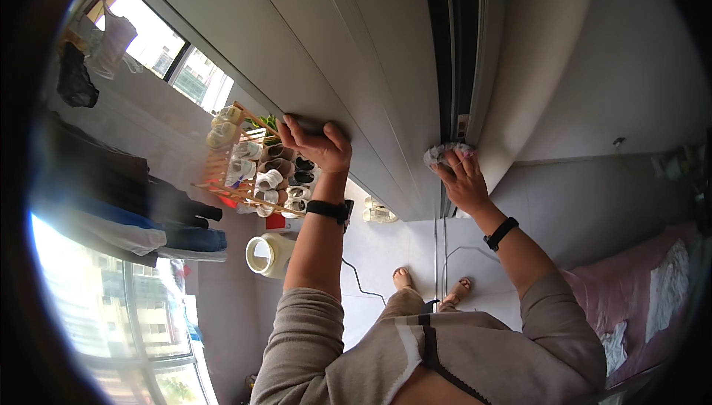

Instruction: The person wipes a window frame and sill with a cloth, then rinses and wrings the cloth in a bucket of water. They proceed to wipe a wardrobe door and a sliding glass door, moving between surfaces while handling the cloth and bucket.

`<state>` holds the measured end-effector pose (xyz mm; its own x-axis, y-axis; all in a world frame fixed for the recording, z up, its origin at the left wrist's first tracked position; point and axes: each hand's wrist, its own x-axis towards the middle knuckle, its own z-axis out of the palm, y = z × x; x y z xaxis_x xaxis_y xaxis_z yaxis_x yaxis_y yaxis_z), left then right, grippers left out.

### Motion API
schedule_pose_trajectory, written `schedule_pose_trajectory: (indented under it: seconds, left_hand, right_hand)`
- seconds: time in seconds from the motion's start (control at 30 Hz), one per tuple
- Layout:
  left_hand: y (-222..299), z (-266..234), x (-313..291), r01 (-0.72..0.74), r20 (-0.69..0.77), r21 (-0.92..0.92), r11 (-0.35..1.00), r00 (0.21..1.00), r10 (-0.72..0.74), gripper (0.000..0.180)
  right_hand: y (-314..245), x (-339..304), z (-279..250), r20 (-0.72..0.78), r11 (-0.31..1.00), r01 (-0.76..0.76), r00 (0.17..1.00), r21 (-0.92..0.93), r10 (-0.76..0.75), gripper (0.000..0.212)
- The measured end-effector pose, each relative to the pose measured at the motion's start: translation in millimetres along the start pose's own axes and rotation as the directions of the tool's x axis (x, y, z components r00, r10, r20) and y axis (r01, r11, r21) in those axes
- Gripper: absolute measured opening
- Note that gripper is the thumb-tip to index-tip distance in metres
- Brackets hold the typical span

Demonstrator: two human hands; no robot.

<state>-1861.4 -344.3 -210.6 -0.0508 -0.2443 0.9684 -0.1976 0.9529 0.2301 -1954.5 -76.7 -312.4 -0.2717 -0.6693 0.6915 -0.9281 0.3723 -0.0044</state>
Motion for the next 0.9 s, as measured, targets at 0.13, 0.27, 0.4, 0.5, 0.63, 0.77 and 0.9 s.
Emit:
schedule_pose_trajectory:
  seconds: [0.13,0.27,0.4,0.5,0.63,0.77,0.9]
  left_hand:
    - [0.3,-0.8,1.5,-0.021,0.023,0.024,0.999,1.0,0.021,0.072]
    - [1.1,-4.4,3.3,-0.046,0.04,-0.072,0.996,0.998,0.049,0.073]
    - [-2.5,-15.2,-3.5,0.042,0.167,-0.113,0.993,0.986,-0.023,0.073]
    - [-11.0,-23.4,-24.0,0.115,0.27,-0.341,0.933,0.963,-0.02,0.073]
    - [-38.6,-33.8,-68.4,0.103,0.42,-0.349,0.931,0.906,0.057,0.069]
    - [-60.8,-27.9,-116.0,0.052,0.439,-0.379,0.924,0.889,0.13,0.071]
    - [-70.9,-19.1,-139.6,-0.039,0.373,-0.299,0.953,0.915,0.155,0.075]
  right_hand:
    - [-4.7,-16.5,-7.2,0.106,0.996,-0.064,0.993,0.06,0.058,0.043]
    - [-5.9,35.5,-44.9,-0.036,0.997,-0.072,0.997,-0.006,0.072,0.049]
    - [-2.0,103.4,-62.7,-0.236,0.975,-0.222,0.948,-0.009,0.214,0.048]
    - [-11.0,114.3,-48.7,-0.417,0.982,-0.187,0.893,0.002,0.171,0.051]
    - [-15.3,74.9,-4.5,-0.433,0.975,-0.221,0.878,0.007,0.202,0.045]
    - [-14.5,6.9,50.8,-0.343,0.965,-0.259,0.911,-0.044,0.229,0.039]
    - [-20.0,-58.1,102.2,-0.164,0.944,-0.329,0.931,-0.001,0.325,0.039]
